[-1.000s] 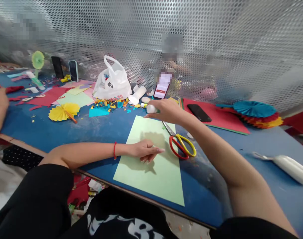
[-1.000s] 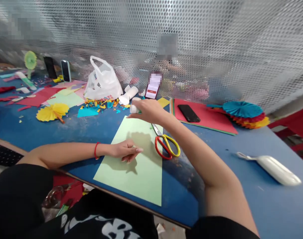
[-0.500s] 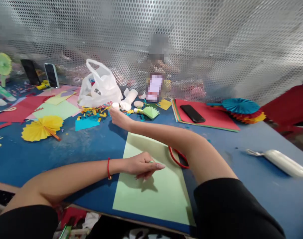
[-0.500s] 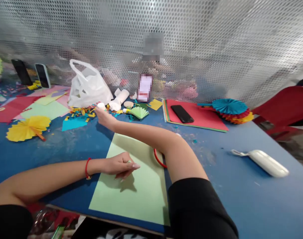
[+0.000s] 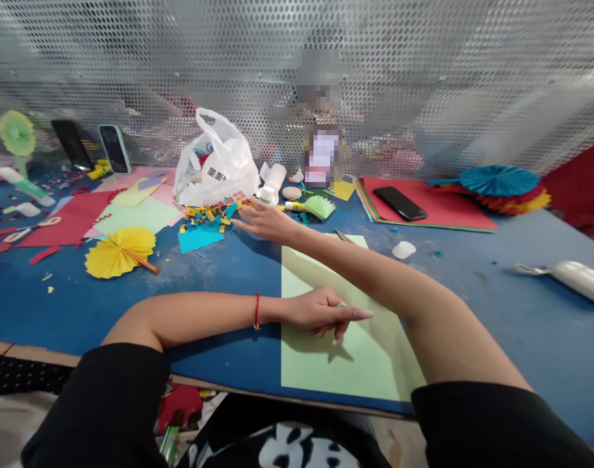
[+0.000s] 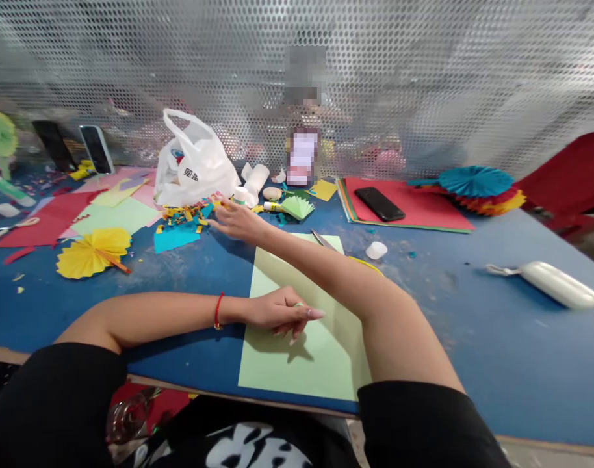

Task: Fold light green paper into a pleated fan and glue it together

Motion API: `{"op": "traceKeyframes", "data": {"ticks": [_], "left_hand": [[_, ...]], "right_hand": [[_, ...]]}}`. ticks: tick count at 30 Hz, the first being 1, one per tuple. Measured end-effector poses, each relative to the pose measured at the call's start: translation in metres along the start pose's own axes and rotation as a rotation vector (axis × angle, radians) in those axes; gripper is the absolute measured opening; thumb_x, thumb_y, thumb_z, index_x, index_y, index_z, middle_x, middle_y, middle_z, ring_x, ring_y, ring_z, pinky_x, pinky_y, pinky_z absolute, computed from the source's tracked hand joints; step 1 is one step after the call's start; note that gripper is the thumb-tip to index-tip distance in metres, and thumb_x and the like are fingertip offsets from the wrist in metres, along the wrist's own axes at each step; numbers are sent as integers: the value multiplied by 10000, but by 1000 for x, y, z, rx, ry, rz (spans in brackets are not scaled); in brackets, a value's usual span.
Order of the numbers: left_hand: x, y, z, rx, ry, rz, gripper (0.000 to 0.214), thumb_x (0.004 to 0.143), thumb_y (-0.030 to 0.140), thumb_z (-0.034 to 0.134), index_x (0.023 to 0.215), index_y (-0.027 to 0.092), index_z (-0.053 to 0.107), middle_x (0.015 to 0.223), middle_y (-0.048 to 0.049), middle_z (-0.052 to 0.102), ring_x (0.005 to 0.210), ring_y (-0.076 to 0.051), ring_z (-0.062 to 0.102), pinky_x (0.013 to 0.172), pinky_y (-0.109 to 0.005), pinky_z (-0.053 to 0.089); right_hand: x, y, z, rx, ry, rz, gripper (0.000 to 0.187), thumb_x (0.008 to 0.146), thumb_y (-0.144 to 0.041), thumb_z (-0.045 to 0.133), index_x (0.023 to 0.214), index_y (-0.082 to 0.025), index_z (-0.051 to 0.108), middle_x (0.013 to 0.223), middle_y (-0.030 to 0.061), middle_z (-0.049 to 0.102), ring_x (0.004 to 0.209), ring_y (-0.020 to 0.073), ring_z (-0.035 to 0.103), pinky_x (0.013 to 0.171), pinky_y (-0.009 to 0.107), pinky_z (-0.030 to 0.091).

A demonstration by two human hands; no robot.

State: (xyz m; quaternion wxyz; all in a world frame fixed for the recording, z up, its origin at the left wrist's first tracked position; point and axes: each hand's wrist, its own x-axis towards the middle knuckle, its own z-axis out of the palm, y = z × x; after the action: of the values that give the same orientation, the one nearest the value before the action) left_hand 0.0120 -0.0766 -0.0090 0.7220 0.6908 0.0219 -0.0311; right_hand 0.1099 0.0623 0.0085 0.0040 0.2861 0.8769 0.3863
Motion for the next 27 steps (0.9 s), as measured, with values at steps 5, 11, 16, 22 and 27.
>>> {"op": "traceKeyframes", "data": {"ticks": [5, 11, 16, 22, 27], "left_hand": [[-2, 6, -2, 87, -47, 5, 818, 904, 896, 566, 562, 160, 663, 376, 11, 465, 364, -80, 437, 458, -231, 342], [-2, 9, 0, 136, -8, -35, 832, 896, 908, 560, 574, 149, 676, 392, -4, 493, 375, -83, 456, 474, -228, 355], [0, 8, 4, 136, 66, -82, 849, 866, 934, 562, 541, 154, 642, 363, 1, 461, 332, -76, 406, 412, -217, 295], [2, 7, 7, 165, 165, -83, 856, 860, 936, 575, 520, 151, 612, 368, 0, 465, 326, -54, 364, 378, -196, 233], [4, 2, -3, 128, 125, -70, 831, 921, 885, 556, 541, 151, 640, 356, -15, 472, 316, -63, 372, 359, -193, 231]], "right_hand": [[-20, -10, -15, 103, 42, -148, 524, 1096, -109, 397, 1614, -146, 468, 1482, 127, 705, 1491, 216, 568, 1320, 477, 362], [-65, -16, -34, 224, -4, -159, 530, 1102, -127, 430, 1632, -135, 455, 1529, 113, 679, 1508, 211, 557, 1338, 440, 338], [-178, 15, -49, 379, -25, 224, 553, 1077, -176, 478, 1630, -165, 482, 1603, 126, 618, 1554, 229, 510, 1360, 490, 295], [-335, 62, -21, 371, -146, 1232, 632, 1087, -401, 404, 1649, -114, 430, 1697, 166, 500, 1627, 297, 391, 1359, 551, 255], [-383, 58, 12, 371, -143, 1314, 618, 1090, -408, 309, 1630, -137, 440, 1638, 177, 569, 1576, 294, 467, 1324, 584, 304]]}}
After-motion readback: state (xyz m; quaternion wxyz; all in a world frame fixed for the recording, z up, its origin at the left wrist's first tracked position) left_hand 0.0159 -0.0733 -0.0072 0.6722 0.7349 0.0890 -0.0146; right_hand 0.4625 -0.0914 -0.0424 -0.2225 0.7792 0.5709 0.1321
